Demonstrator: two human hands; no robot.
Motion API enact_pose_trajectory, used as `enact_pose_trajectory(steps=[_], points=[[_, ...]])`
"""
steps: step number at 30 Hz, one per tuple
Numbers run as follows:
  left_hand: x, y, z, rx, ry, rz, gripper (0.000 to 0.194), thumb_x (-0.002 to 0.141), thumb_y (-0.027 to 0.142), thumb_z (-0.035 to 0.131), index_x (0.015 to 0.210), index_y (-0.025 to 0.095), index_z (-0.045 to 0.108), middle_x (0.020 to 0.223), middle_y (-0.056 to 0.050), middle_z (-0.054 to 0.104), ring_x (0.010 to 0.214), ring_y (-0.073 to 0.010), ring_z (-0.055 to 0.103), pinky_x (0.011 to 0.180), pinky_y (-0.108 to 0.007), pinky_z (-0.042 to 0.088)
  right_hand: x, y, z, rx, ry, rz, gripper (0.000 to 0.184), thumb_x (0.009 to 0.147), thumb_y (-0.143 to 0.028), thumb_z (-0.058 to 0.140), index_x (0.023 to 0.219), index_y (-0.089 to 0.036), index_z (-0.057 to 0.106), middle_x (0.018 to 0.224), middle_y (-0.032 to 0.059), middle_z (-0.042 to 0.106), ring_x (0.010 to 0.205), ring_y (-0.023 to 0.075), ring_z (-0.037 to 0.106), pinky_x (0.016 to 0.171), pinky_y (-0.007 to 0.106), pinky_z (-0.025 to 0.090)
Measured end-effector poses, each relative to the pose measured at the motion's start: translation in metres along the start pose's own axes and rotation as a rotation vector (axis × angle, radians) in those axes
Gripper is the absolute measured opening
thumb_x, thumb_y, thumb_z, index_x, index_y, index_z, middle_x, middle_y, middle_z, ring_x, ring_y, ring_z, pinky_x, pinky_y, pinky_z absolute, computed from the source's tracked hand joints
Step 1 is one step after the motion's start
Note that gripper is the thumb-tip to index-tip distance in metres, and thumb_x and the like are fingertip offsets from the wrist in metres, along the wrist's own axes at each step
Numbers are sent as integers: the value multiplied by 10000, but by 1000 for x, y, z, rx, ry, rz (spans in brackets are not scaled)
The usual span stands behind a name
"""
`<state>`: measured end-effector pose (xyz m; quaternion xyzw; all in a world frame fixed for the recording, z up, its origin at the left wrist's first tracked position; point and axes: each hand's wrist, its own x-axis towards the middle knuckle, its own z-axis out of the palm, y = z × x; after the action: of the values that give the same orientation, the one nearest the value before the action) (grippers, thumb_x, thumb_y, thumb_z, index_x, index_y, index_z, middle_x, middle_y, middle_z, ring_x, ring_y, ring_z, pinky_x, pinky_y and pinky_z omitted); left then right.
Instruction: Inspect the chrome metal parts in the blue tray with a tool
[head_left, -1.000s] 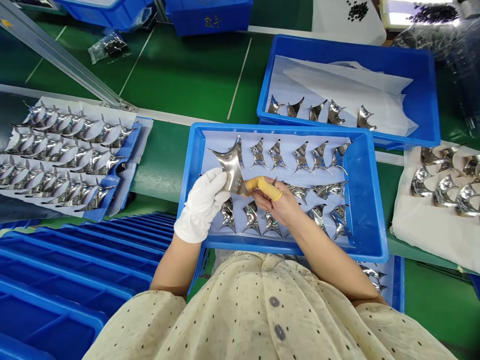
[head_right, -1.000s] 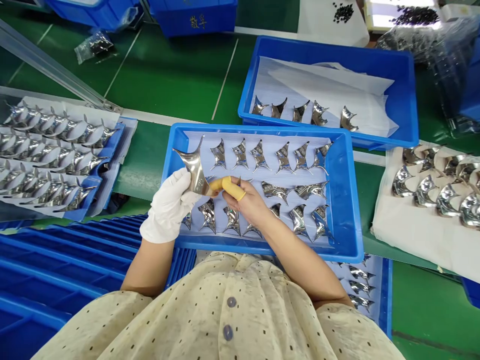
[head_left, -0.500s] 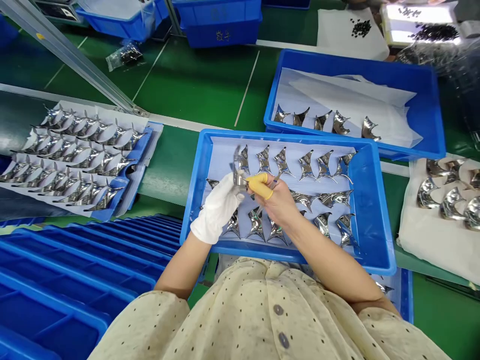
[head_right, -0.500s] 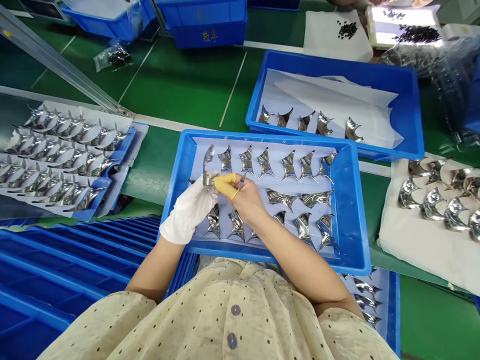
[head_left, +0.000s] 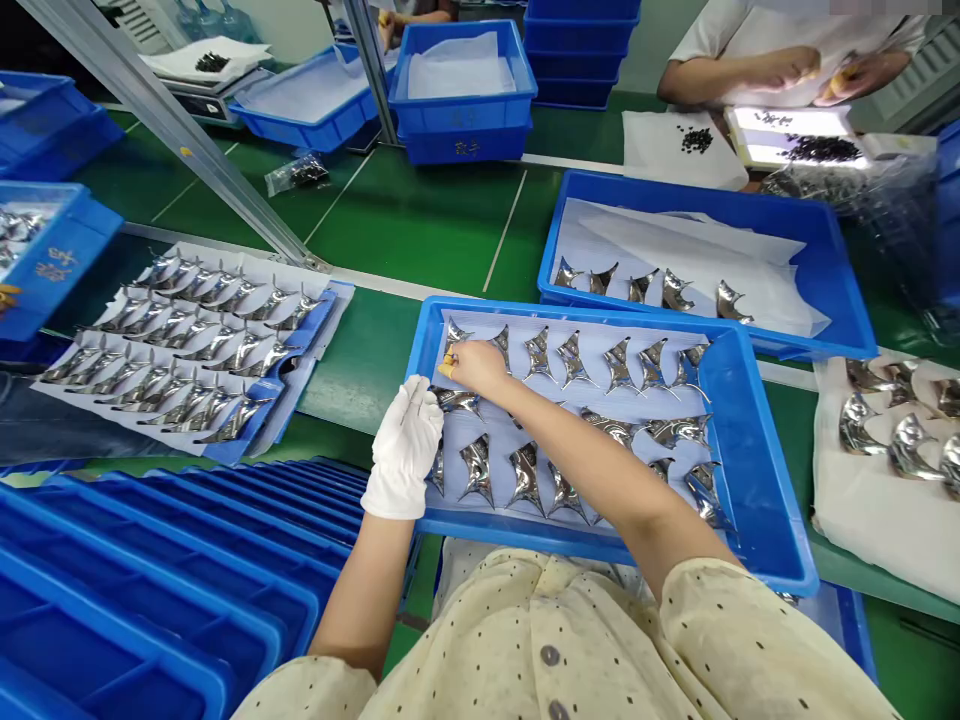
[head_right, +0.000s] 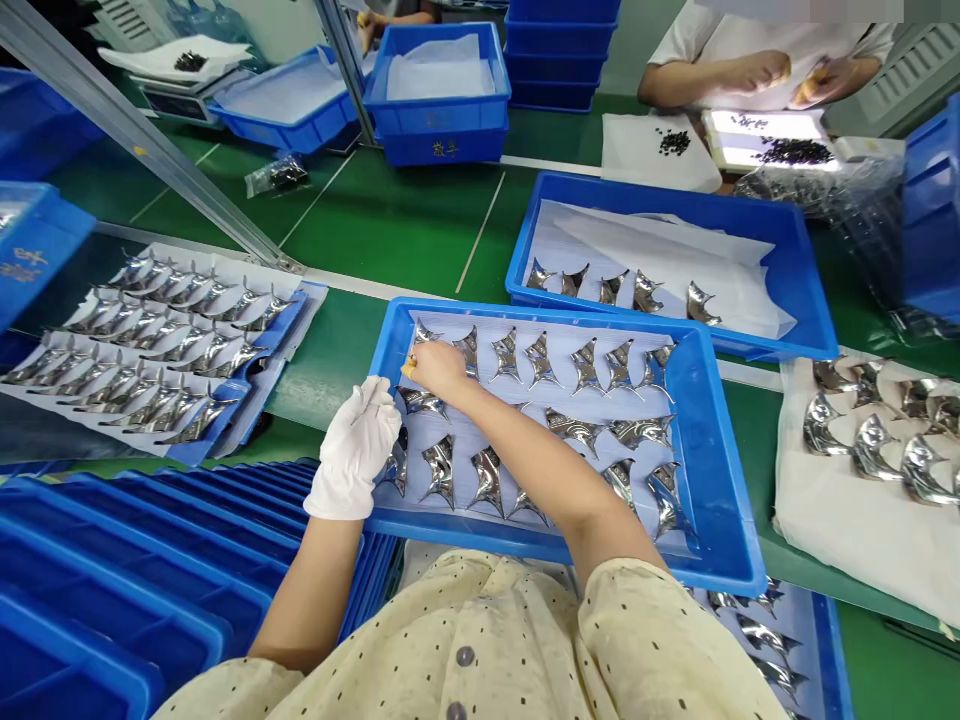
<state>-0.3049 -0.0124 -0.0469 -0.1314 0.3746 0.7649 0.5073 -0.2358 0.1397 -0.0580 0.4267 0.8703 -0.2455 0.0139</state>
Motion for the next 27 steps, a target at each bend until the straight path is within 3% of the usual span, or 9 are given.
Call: enact_pose_trajectory(steps=[3,6,9,11,15,18,20,23,27], points=[[2,3,-8,12,-23,-5,330,1101,201,426,1024,107,733,1030,-85,751,721,-81,679,646,-201,575,-1,17,-9,-6,-4,9,268,947,-441,660,1091,-260,794,1096,33,812,1021,218,734,765,259,487],[5,3,-13,35,-65,46,226,1054,211,544,1025,123,750,1074,-88,744,722,-74,663,655,-193,573,-1,44,-23,-53,51,108,322,1028,-375,531,1208,-206,738,1173,93,791,1089,248,722,831,296,502],[7,-2,-9,71,-113,110,134,988,228,658,1024,154,764,1095,-74,734,753,-71,647,688,-177,565,3,60,-24,-97,54,168,399,987,-436,616,1271,-166,690,1196,148,776,1113,299,718,872,338,520],[6,-7,-2,118,-164,144,146,936,274,733,1035,173,769,1130,-71,722,778,-74,638,712,-177,560,7,61,-18,-110,37,180,441,944,-440,681,1269,-143,684,1183,184,772,1104,325,722,880,356,529],[3,-13,7,305,-253,258,253,857,385,813,1030,206,766,1145,-68,711,758,-80,614,723,-196,544,15,54,-11,-73,50,192,322,932,-224,637,1227,-106,691,1163,222,769,1092,330,731,886,362,527],[2,-10,4,515,-274,391,271,862,409,793,1050,218,756,1122,-65,721,732,-92,604,727,-222,533,9,53,-25,12,100,201,276,919,-180,591,1158,-104,706,1152,220,769,1077,322,728,858,354,524],[3,-6,2,719,-284,525,319,859,385,791,1135,229,752,1157,-75,726,744,-117,609,756,-261,543,-5,54,-38,86,121,183,241,917,-208,571,1094,-129,715,1091,166,788,1005,272,732,805,315,521],[0,-2,4,1086,-446,734,413,847,296,794,1258,278,754,1308,-103,701,920,-209,665,932,-366,556,-39,54,-54,381,70,102,192,891,-300,569,908,-166,706,870,67,783,717,167,667,624,250,469],[-10,-8,17,1400,-803,893,333,870,244,759,1187,338,803,1393,-108,669,1189,-311,644,1106,-466,483,-87,52,-57,1089,-144,77,243,690,-397,714,659,-189,590,569,-10,613,454,80,367,440,225,219]])
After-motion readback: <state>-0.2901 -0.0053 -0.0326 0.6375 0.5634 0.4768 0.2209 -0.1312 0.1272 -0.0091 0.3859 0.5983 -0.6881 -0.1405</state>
